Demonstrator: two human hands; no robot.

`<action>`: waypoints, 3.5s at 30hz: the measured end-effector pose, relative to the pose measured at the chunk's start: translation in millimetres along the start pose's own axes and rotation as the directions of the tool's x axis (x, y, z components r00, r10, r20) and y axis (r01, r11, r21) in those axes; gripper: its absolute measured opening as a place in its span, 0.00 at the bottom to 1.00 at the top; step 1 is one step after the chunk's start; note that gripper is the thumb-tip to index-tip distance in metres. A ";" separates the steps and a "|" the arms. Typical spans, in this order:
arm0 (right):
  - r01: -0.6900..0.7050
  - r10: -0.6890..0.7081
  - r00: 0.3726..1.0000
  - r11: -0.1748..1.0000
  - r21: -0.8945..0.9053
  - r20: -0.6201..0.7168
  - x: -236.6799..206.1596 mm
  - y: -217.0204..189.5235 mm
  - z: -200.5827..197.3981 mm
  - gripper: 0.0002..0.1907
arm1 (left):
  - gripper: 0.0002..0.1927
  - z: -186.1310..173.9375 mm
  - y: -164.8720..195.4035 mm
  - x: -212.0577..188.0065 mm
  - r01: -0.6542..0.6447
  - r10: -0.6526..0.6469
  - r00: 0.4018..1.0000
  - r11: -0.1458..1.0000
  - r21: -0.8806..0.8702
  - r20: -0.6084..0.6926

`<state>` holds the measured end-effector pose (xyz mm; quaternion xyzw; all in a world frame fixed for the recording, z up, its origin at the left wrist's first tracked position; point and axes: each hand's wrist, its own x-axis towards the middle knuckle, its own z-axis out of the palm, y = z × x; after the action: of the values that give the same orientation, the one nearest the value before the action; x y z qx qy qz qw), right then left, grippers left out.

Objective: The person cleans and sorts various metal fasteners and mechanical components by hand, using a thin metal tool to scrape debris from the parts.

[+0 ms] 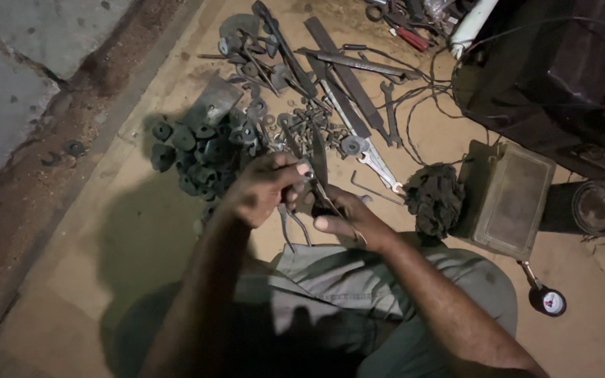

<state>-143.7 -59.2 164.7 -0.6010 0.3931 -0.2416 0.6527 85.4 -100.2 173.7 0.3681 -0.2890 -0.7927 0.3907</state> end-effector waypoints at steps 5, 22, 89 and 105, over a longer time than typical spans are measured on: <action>0.008 -0.008 1.000 1.000 -0.028 -0.015 -5.5 -2.5 2.4 0.35 | 0.09 -11.9 8.5 2.7 0.150 -0.141 0.989 0.955 0.256 -0.052; -0.130 0.133 0.974 0.991 0.030 -0.181 3.3 7.3 0.5 0.21 | 0.08 19.0 -4.8 5.0 -0.106 0.083 0.984 0.983 -0.150 -0.155; -0.199 0.199 0.980 0.980 0.026 0.024 -7.5 18.5 -0.5 0.30 | 0.11 -36.2 14.0 0.6 -0.063 0.001 0.986 0.927 0.371 0.166; -0.183 0.191 0.968 0.981 0.066 -0.163 4.8 8.1 7.7 0.20 | 0.12 16.5 -1.6 2.8 -0.186 0.363 0.913 0.776 0.603 -0.186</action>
<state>-136.0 -57.1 155.4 -0.5221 0.4956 -0.2387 0.6517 70.2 -98.8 180.8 0.5344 -0.5040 -0.5387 0.4125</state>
